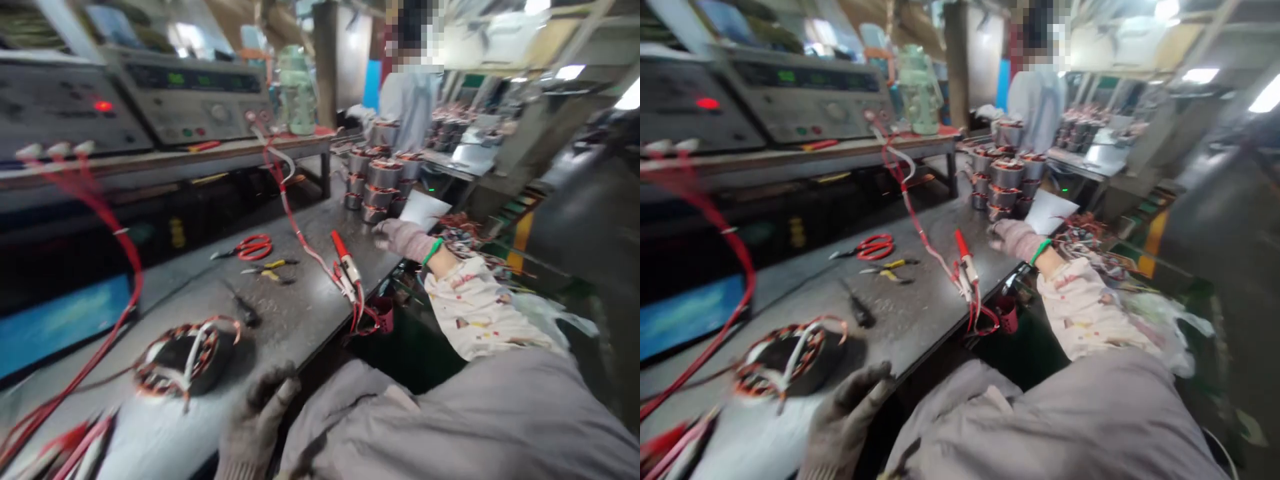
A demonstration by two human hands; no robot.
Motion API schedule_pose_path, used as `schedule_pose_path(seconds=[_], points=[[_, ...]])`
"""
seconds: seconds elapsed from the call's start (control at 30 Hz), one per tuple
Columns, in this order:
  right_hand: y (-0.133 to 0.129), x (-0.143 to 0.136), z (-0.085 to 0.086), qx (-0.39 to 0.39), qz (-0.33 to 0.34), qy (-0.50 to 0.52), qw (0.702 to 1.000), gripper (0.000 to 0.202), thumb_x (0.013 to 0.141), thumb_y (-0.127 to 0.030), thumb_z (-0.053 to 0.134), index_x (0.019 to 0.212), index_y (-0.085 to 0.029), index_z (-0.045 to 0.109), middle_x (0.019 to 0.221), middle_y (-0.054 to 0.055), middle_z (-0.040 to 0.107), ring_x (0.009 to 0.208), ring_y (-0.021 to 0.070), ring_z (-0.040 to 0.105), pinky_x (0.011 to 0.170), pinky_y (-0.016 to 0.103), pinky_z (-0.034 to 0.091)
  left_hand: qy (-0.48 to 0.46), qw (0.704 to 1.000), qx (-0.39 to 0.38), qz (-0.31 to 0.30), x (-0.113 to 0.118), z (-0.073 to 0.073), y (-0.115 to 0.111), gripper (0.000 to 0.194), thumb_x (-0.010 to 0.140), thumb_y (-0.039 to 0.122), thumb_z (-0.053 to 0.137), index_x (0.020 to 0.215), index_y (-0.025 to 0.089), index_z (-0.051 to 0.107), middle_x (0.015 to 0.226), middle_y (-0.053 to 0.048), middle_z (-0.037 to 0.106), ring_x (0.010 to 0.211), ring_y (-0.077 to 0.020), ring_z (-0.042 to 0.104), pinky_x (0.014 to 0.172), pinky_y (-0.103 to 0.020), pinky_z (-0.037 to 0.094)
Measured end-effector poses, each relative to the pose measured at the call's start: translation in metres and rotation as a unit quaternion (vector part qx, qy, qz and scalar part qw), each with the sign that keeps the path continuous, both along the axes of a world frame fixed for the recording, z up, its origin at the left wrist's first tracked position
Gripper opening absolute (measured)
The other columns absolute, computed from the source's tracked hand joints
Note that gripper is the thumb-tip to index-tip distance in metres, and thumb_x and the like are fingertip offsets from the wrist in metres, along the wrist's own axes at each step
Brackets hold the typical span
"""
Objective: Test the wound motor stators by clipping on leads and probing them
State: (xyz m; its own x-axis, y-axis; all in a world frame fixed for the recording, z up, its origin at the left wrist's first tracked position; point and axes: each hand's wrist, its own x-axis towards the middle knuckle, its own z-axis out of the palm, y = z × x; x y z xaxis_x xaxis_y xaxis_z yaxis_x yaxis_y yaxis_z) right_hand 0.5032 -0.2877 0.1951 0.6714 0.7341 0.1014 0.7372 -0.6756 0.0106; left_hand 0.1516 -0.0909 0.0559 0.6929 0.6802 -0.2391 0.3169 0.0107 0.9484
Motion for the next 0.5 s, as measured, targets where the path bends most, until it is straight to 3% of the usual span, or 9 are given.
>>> schedule_pose_path(seconds=[0.07,0.13,0.2,0.3,0.37,0.4,0.5], points=[[0.056,-0.032,-0.029,-0.052,0.136,0.052,0.988,0.025,0.093,-0.031,0.066,0.114,-0.018,0.072,0.121,0.009,0.073,0.112,0.022,0.068,0.099,0.031,0.051,-0.014,0.998,0.048,-0.029,-0.014,0.009,-0.004,0.037,0.071,0.058,0.077,0.078,0.022,0.079,0.078,-0.006,0.078,0.073,-0.0244,0.073,0.067,-0.032,0.06],[0.107,-0.07,-0.048,-0.08,0.273,0.079,0.956,0.026,0.092,-0.029,0.068,0.115,-0.018,0.073,0.121,0.011,0.073,0.112,0.0243,0.069,0.1,0.035,0.052,-0.019,0.995,0.087,-0.049,-0.028,0.015,-0.003,0.032,0.08,0.053,0.071,0.077,0.022,0.078,0.074,-0.005,0.077,0.067,-0.0204,0.07,0.064,-0.028,0.057],[0.153,-0.109,-0.059,-0.07,0.42,0.062,0.903,0.029,0.094,-0.028,0.065,0.12,-0.017,0.072,0.126,0.014,0.071,0.113,0.0265,0.068,0.1,0.04,0.052,-0.006,0.994,0.11,-0.029,-0.042,0.015,0.001,0.032,0.085,0.05,0.066,0.077,0.021,0.077,0.071,-0.005,0.075,0.064,-0.0179,0.067,0.062,-0.026,0.054],[0.212,-0.165,-0.063,0.009,0.607,0.006,0.794,0.032,0.1,-0.02,0.051,0.128,-0.019,0.068,0.135,0.014,0.067,0.121,0.0273,0.063,0.1,0.046,0.052,0.009,0.992,0.113,0.047,-0.064,0.007,0.01,0.032,0.088,0.047,0.064,0.08,0.02,0.077,0.07,-0.004,0.074,0.064,-0.0164,0.067,0.061,-0.024,0.053],[0.247,-0.197,-0.062,0.034,0.672,0.015,0.74,0.034,0.102,-0.016,0.047,0.127,-0.023,0.069,0.14,0.01,0.065,0.133,0.028,0.055,0.104,0.05,0.049,-0.013,0.989,0.112,0.101,-0.076,0.0,0.016,0.03,0.088,0.046,0.065,0.086,0.019,0.078,0.072,-0.004,0.075,0.064,-0.0162,0.068,0.062,-0.025,0.054],[0.262,-0.21,-0.062,0.03,0.678,0.037,0.734,0.031,0.1,-0.016,0.05,0.12,-0.024,0.072,0.138,0.008,0.066,0.136,0.0292,0.052,0.106,0.051,0.047,-0.027,0.985,0.114,0.126,-0.081,-0.002,0.021,0.03,0.088,0.046,0.066,0.09,0.019,0.078,0.073,-0.004,0.075,0.064,-0.0162,0.069,0.062,-0.025,0.055],[0.291,-0.224,-0.063,0.0,0.599,0.123,0.791,0.015,0.085,-0.01,0.066,0.076,-0.019,0.074,0.102,0.01,0.077,0.12,0.0341,0.062,0.103,0.054,0.046,-0.066,0.957,0.174,0.221,-0.088,-0.005,0.045,0.033,0.091,0.048,0.065,0.099,0.018,0.077,0.08,-0.005,0.077,0.069,-0.017,0.071,0.066,-0.028,0.058]])
